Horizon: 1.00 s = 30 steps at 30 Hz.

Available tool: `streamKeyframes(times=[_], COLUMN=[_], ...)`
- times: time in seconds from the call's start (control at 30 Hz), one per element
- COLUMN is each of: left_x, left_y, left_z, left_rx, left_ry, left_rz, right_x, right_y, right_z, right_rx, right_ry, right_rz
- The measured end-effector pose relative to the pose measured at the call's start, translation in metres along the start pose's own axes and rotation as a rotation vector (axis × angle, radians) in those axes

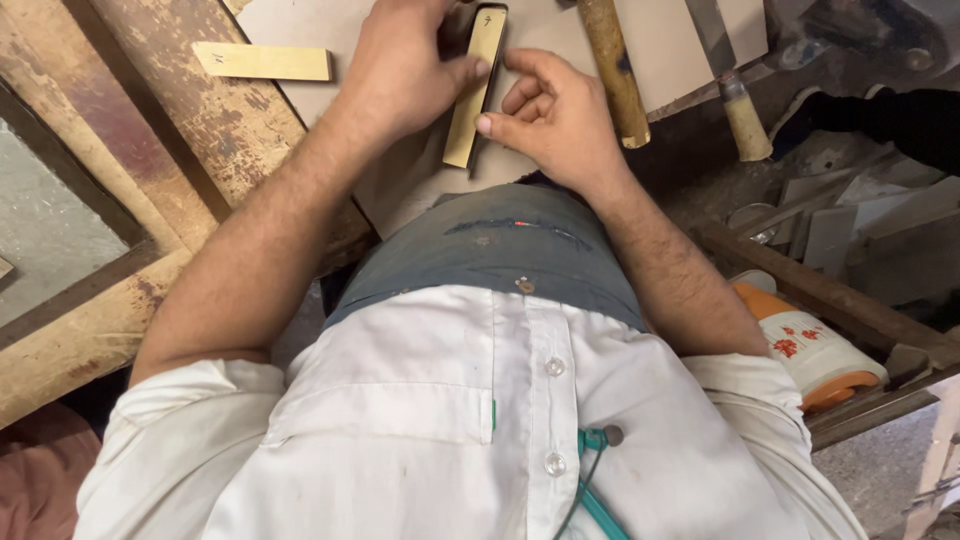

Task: The person assembles small wooden frames by wrapping thin metal strips around rectangular wooden blocks. They use a manual press to bend the metal and a hammer to secure the corners, repeating the process for multiple units.

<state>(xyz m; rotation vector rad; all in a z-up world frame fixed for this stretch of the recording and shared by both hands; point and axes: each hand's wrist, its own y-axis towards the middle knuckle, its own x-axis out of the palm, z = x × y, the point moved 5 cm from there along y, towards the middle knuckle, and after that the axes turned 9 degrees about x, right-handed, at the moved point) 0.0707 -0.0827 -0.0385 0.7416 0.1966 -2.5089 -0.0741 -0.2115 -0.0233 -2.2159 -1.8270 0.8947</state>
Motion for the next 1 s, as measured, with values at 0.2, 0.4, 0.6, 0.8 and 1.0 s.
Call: streamKeyframes(times=[0.2, 0.4, 0.6, 0.8, 1.0], left_x=[0.015, 0.023, 0.024, 0.011, -0.023], left_y=[-0.016, -0.015, -0.011, -0.015, -0.005], left_z=[-0.010, -0.024, -0.023, -0.007, 0.023], left_rx=[0.015, -0.045, -0.062, 0.108, 0.213], left_ry=[-0.105, -0.088, -0.159, -0.136, -0.097], left_rz=[0.059, 0.084, 0.113, 0.220, 0.221], right_x=[0.011, 0.017, 0.017, 0.014, -0.001], right_y=[0.005, 0.007, 0.008, 0.010, 0.006], right_z=[-0.010, -0.022, -0.021, -0.027, -0.030], right_rx=[-0.040, -0.030, -0.007, -0.044, 0.022], right_ry=[-0.111, -0.240, -0.216, -0.191, 0.370], right_rz=[-0.037, -0.066, -0.077, -0.025, -0.082])
